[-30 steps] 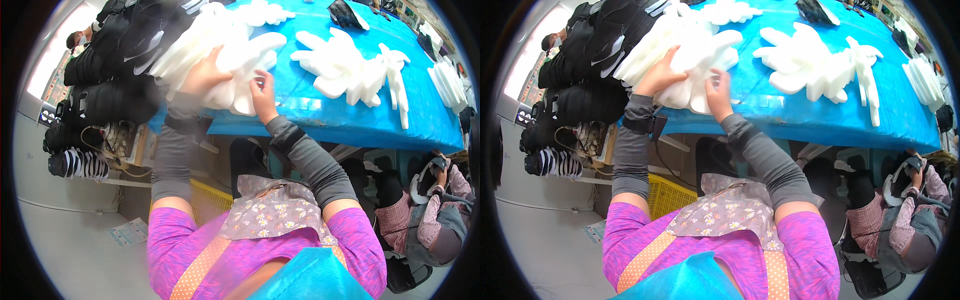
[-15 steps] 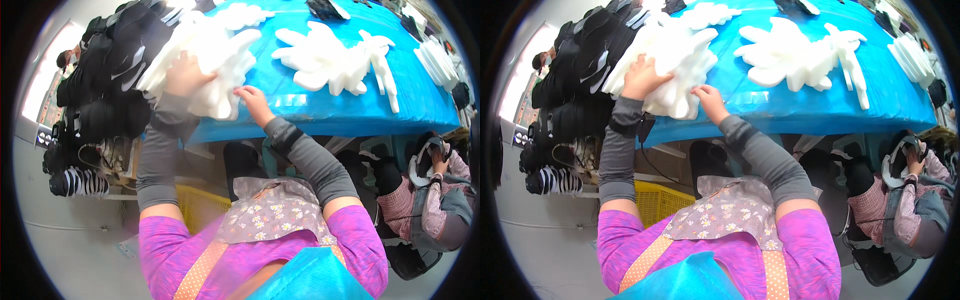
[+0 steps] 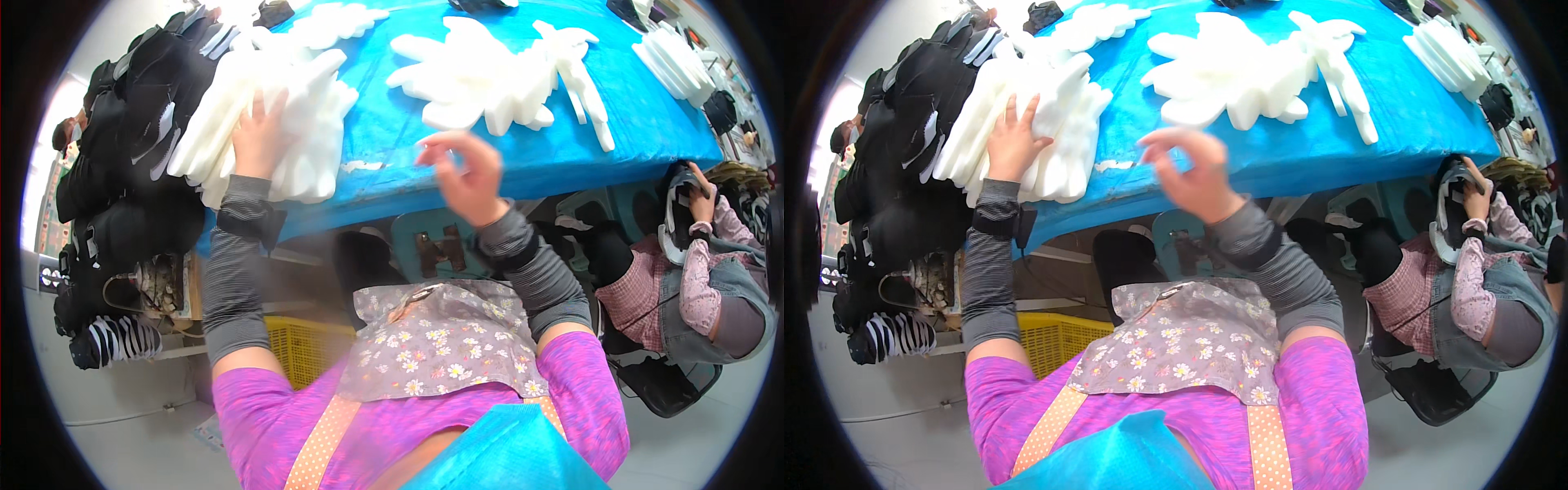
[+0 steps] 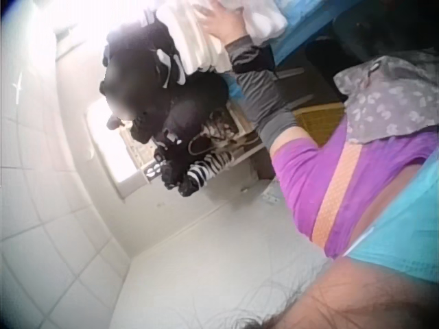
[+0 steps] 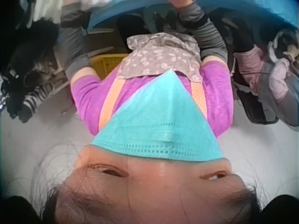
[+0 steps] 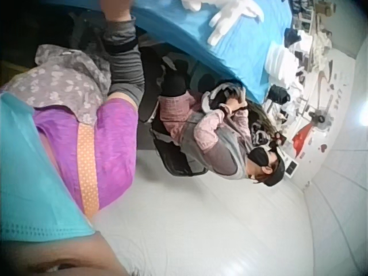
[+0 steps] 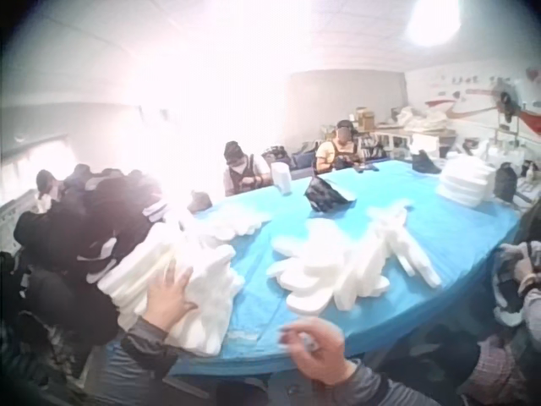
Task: The person repeatedly picks up white foam shoe insoles from a blue table, separates them, and places them into a pile. The person handles the insoles one at a time or in small groups, occasionally adjusting their position on the table.
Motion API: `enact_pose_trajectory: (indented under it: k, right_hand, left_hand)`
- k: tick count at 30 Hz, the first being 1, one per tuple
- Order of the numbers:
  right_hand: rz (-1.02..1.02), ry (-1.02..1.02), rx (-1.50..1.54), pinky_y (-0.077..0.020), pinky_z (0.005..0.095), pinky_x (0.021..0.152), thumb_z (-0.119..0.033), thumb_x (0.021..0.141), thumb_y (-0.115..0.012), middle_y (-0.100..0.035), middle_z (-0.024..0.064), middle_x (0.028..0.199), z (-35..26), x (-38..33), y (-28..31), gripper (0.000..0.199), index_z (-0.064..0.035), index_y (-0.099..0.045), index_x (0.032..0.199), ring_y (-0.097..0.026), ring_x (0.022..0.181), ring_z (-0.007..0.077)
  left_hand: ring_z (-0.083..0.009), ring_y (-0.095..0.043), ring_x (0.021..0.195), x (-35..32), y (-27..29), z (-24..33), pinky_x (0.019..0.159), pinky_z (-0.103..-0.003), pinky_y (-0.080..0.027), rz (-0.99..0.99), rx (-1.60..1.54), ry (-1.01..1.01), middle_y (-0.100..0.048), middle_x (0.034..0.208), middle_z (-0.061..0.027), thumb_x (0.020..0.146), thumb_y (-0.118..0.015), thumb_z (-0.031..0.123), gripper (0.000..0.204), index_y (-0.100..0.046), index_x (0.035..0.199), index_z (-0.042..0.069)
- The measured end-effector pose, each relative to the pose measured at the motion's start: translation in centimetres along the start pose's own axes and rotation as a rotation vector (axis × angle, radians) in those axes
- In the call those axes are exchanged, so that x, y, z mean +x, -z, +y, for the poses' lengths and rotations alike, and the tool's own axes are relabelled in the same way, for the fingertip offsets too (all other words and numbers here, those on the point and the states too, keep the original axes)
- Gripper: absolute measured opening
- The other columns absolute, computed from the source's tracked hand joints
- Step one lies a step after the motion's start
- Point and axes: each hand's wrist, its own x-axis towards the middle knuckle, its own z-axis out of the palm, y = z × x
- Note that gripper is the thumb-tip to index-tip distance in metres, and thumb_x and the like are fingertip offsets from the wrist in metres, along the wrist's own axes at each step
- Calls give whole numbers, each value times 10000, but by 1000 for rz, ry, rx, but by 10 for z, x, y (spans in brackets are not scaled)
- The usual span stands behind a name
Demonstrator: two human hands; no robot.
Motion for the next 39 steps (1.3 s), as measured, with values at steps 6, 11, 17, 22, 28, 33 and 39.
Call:
enact_pose_trajectory:
  k: [6, 11, 17, 22, 28, 33, 39]
  right_hand:
    - [401, 26, -448, -529, 325, 805, -141, 941, -607, -722, 125, 900, 55, 50, 132, 158, -18, -691, 994, -690, 879, 212]
    - [343, -8, -1209, -445, 459, 1020, -374, 826, -757, -610, 260, 1266, 136, 71, 259, 648, 44, -557, 1278, -575, 1177, 410]
    - [240, -806, -1120, -394, 434, 1100, -578, 740, -779, -489, 332, 1421, 188, 40, 335, 1056, 49, -367, 1482, -480, 1335, 435]
    - [213, -787, -1051, -408, 420, 1076, -573, 760, -766, -537, 304, 1379, 189, 33, 345, 985, 81, -437, 1420, -517, 1304, 389]
    - [440, -653, -898, -497, 402, 912, -425, 839, -730, -669, 229, 1152, 174, 30, 347, 665, 57, -567, 1268, -654, 1039, 330]
    - [367, -638, -831, -505, 382, 899, -376, 865, -729, -684, 221, 1128, 171, 25, 348, 654, 65, -531, 1305, -669, 1019, 302]
    - [272, -762, -727, -490, 363, 947, -400, 843, -751, -631, 262, 1256, 187, 7, 339, 762, 73, -466, 1368, -637, 1134, 291]
  left_hand:
    - [-514, -467, 1262, -2, -20, 24, 974, -575, -453, 96, 111, -118, -360, 1556, -175, 749, -792, 477, 907, -399, 1527, 227]
    - [-418, -468, 1317, 0, 10, 12, 1032, -602, -408, -57, 0, -23, -396, 1537, -173, 776, -756, 518, 897, -354, 1545, 291]
    - [-374, -441, 1378, -4, 33, 26, 1082, -653, -337, -30, -25, -50, -394, 1549, -164, 792, -739, 560, 899, -317, 1557, 349]
    - [-391, -441, 1376, -5, 46, 43, 1081, -659, -335, -10, 7, -93, -398, 1545, -159, 792, -752, 551, 906, -305, 1559, 370]
    - [-408, -523, 1294, -10, 50, 51, 1018, -616, -432, 118, 26, -147, -462, 1467, -203, 772, -781, 475, 922, -318, 1557, 334]
    - [-401, -676, 972, 1, 43, 37, 804, -488, -566, -85, -219, 64, -576, 1211, -243, 747, -771, 474, 946, -326, 1557, 272]
    - [-409, -682, 941, 19, 34, 10, 773, -481, -569, 103, -246, 324, -577, 1193, -275, 751, -746, 529, 974, -314, 1562, 205]
